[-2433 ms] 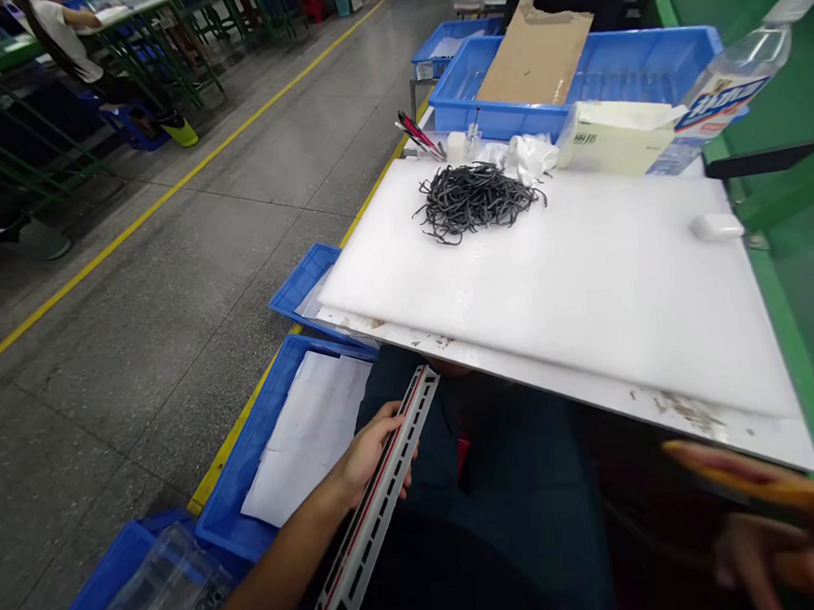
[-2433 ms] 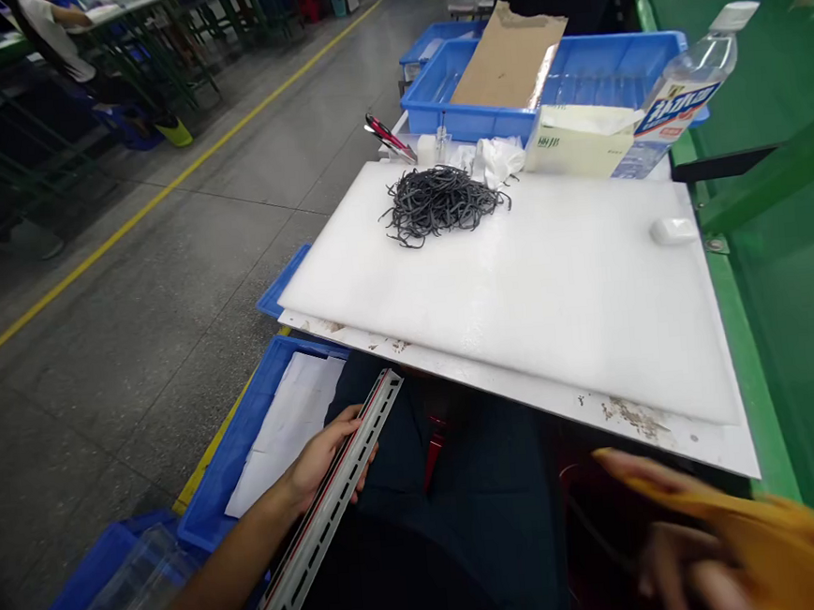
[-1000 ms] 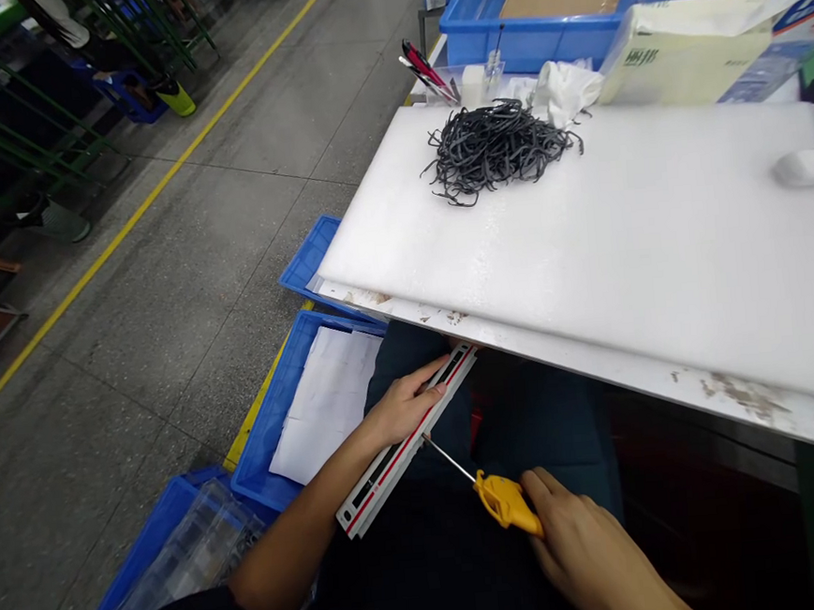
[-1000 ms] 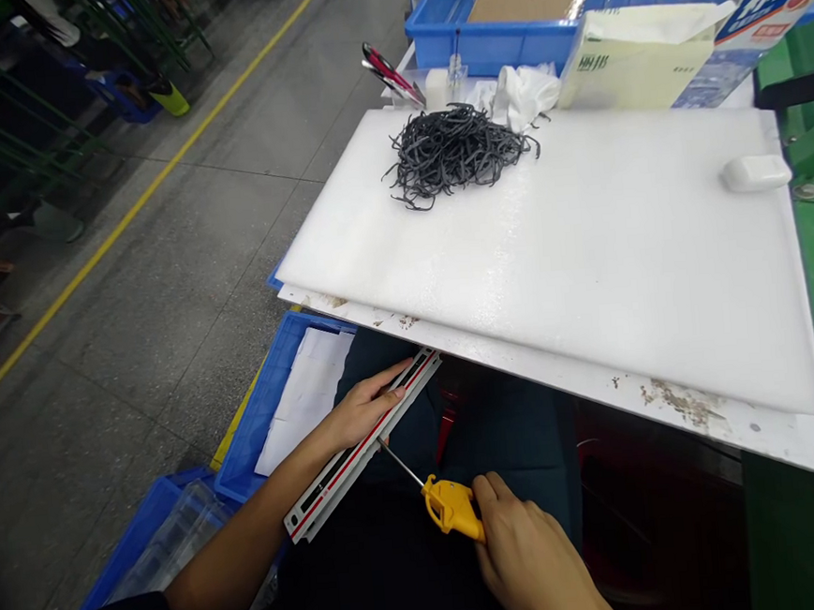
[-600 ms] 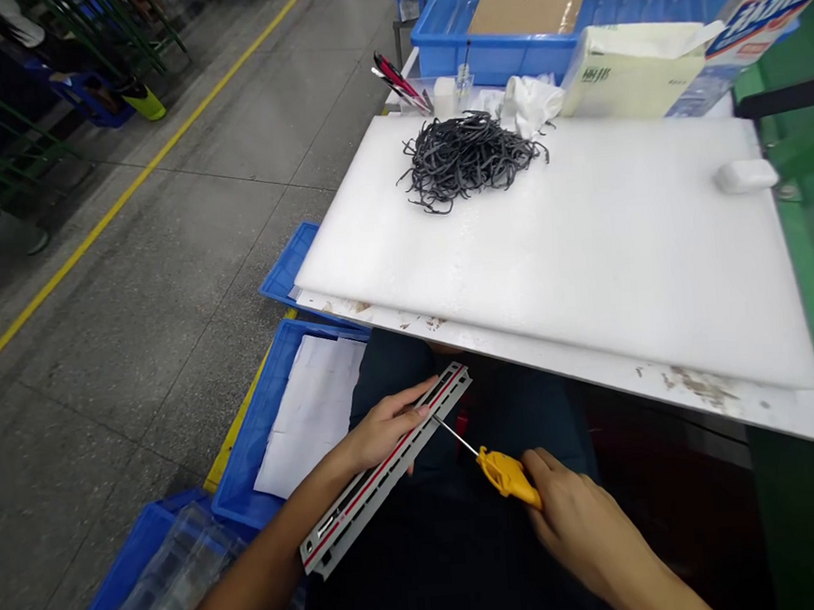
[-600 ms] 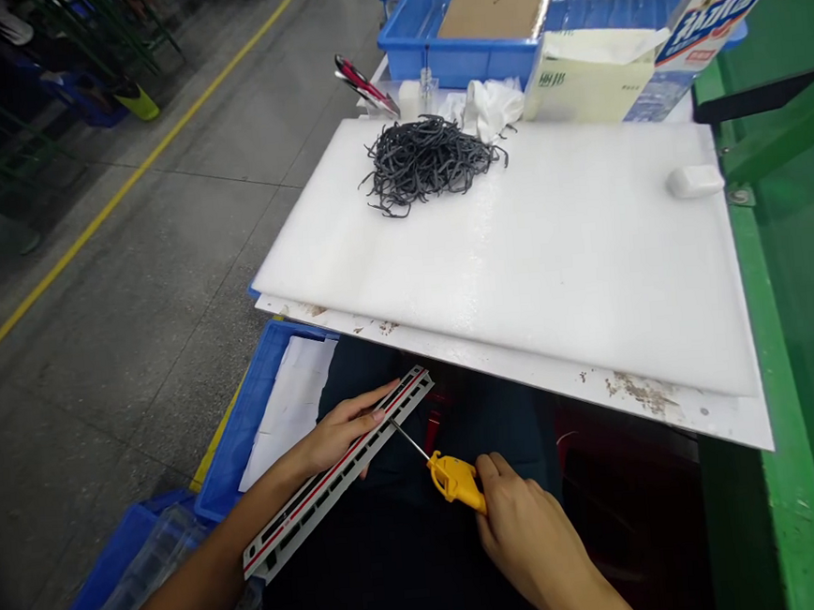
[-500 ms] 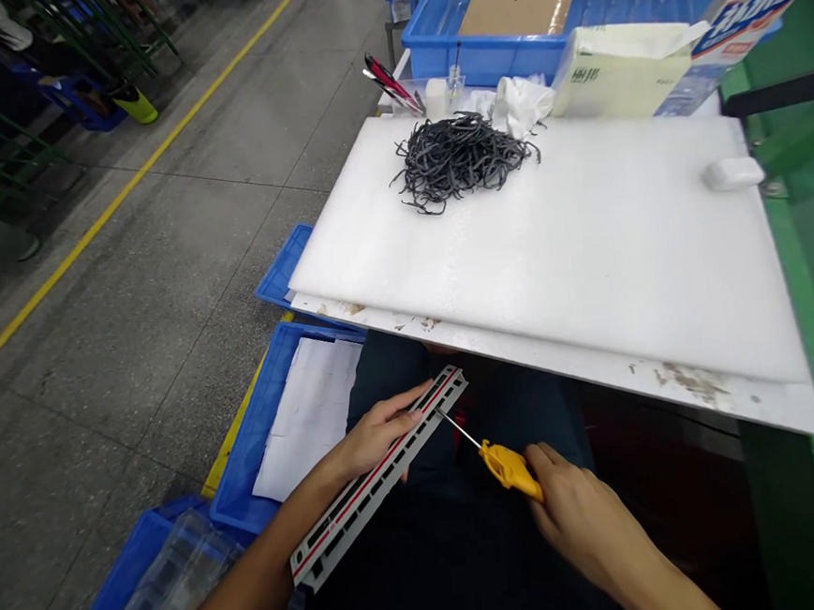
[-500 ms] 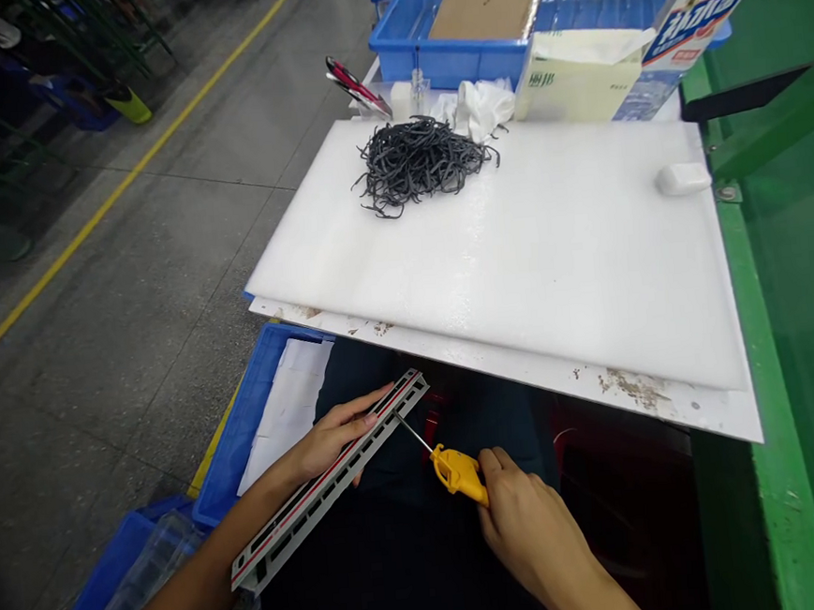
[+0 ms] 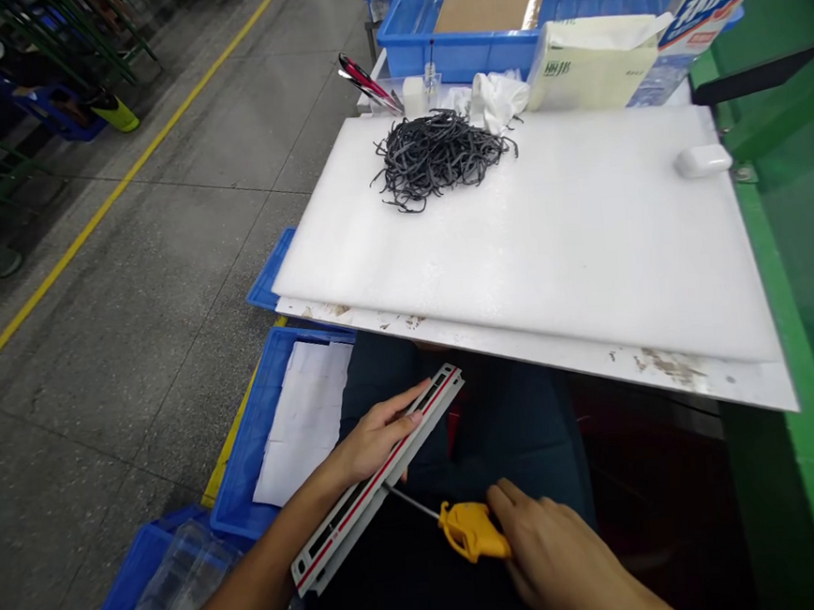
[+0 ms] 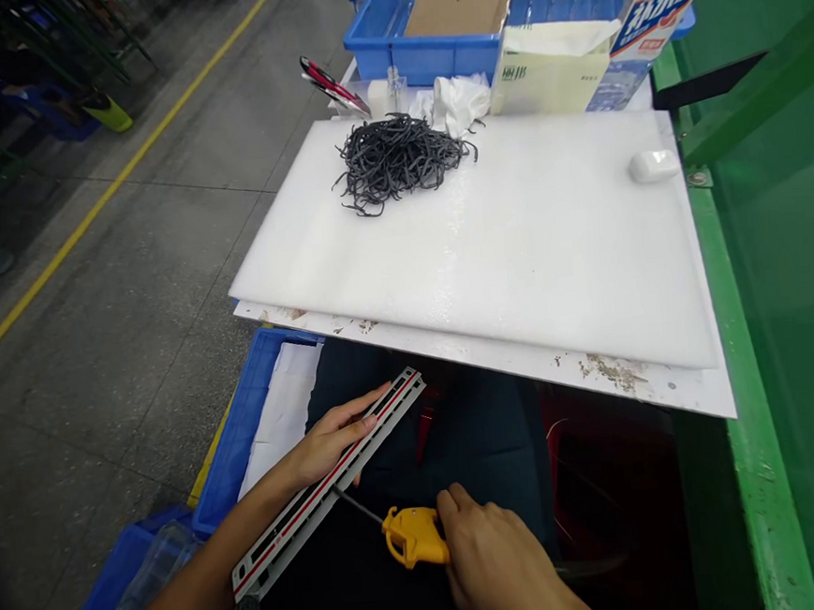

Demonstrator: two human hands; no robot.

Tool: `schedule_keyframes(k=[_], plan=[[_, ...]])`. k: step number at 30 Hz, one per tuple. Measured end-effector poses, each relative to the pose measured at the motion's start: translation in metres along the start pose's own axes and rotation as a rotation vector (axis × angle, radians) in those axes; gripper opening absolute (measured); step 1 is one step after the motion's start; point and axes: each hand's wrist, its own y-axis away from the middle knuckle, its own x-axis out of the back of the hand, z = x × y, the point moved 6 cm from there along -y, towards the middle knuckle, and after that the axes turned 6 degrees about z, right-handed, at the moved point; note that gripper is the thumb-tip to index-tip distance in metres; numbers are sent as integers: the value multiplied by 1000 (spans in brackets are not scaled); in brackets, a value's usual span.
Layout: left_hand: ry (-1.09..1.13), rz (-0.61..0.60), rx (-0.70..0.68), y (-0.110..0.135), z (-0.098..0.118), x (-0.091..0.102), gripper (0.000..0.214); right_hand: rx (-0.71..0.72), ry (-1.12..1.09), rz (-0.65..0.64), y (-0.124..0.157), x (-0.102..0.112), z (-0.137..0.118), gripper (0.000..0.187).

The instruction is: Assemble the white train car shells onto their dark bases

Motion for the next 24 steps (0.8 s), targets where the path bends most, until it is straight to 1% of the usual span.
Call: schedule_keyframes(k=[2,5,7,9,10,14,16,17,18,20,22,24], plan=[[6,-22,12,2,1,-3,72,-72,-13,35,-3,10,18,29],[27,-36,18,8,6,-6,71,-218,9,111,-7,31,55,20],[24,-40,10,10,8,-8,70,-266,32,136,-7,39,67,17],[21,-30,0,7,7,-8,69,-235,27,120,-5,37,60,19],[23,-14,-6,4,7,-8,70,-194,21,98,-4,32,49,22],[13,75,-30,-12,5,-9,74,6,33,-38,7,3,-4,38],[11,70,-34,-19,6,-15,75,87,34,-88,12,-6,-21,39],[16,57,-31,-22,6,-19,75,110,27,-99,14,-8,-24,38],[23,42,-25,-23,6,-22,75,116,19,-94,14,-8,-24,38],[37,17,-2,-24,6,-28,74,84,7,-50,14,-4,-12,37],[56,23,15,-21,6,-28,76,10,-1,14,11,4,9,34],[70,39,23,-17,7,-25,77,-88,5,81,7,15,33,27]])
